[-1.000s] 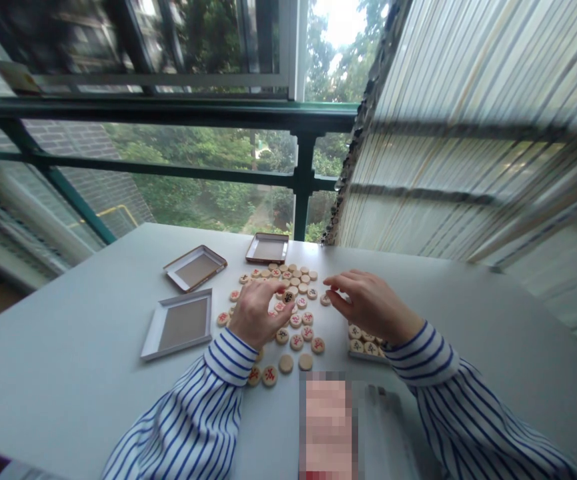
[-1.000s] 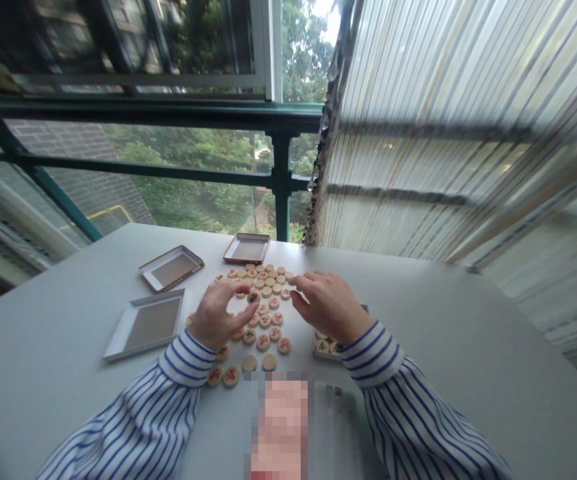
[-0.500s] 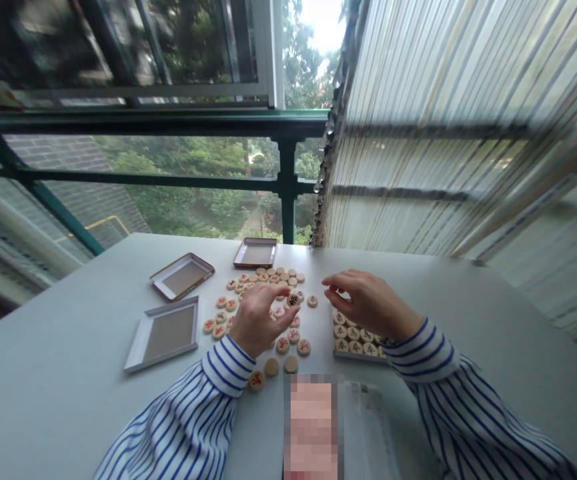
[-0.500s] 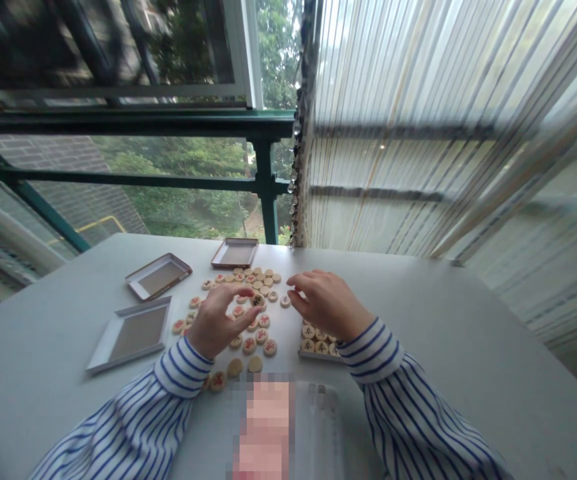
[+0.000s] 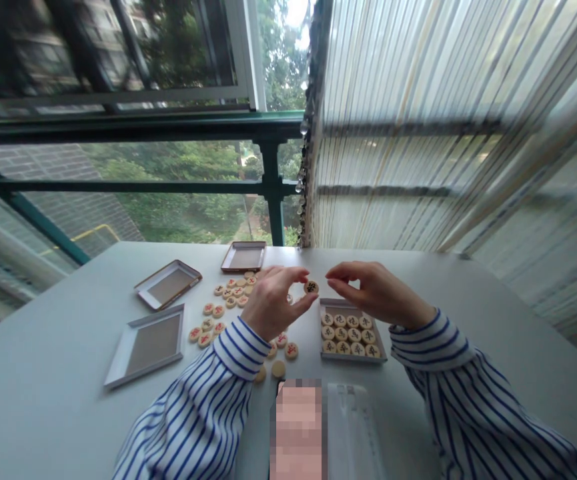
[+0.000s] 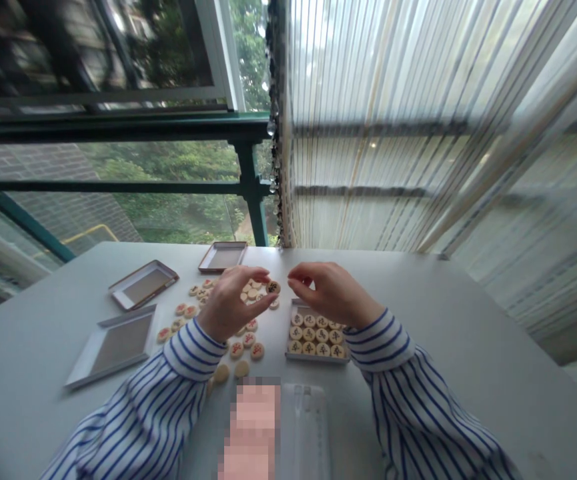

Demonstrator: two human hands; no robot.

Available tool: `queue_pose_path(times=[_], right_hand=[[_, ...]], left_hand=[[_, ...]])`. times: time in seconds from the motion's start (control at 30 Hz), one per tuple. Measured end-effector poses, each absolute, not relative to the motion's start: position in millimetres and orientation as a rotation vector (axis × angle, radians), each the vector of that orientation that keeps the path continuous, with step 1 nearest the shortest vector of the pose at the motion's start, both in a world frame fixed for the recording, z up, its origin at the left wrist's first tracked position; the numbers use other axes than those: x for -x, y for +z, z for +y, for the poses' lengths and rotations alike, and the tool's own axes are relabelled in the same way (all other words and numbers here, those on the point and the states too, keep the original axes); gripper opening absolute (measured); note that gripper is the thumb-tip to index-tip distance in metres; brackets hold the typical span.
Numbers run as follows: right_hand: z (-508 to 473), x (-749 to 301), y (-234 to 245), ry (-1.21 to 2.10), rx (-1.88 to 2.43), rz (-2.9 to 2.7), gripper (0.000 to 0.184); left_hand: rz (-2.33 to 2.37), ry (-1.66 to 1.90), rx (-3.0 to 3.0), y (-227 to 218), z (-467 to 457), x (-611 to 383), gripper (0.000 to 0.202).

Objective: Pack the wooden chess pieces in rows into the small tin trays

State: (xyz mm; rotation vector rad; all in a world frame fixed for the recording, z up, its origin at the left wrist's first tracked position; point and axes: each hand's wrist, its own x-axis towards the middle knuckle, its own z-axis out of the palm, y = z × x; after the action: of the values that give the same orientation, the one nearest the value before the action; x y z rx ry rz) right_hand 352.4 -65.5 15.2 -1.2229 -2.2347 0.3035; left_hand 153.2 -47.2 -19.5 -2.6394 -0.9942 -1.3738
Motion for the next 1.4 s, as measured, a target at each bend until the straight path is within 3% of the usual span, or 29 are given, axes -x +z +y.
queue_pose_path(times=[0.47, 1.1, 1.4], right_hand=[[-57, -365, 11, 0.471, 1.241, -2.11, 0.023], [-50, -354, 0, 1.086, 1.028, -1.815, 0.023], [-49, -355, 0, 1.012, 1.046, -1.788, 0.02]], left_hand=[[-0.929, -1.35, 2.738, -15, -30, -168, 0.033], [-0.917, -1.371, 2.811, -20, -32, -174, 0.026], [-1.362, -1.614, 3.147, -19, -32, -173, 0.034]])
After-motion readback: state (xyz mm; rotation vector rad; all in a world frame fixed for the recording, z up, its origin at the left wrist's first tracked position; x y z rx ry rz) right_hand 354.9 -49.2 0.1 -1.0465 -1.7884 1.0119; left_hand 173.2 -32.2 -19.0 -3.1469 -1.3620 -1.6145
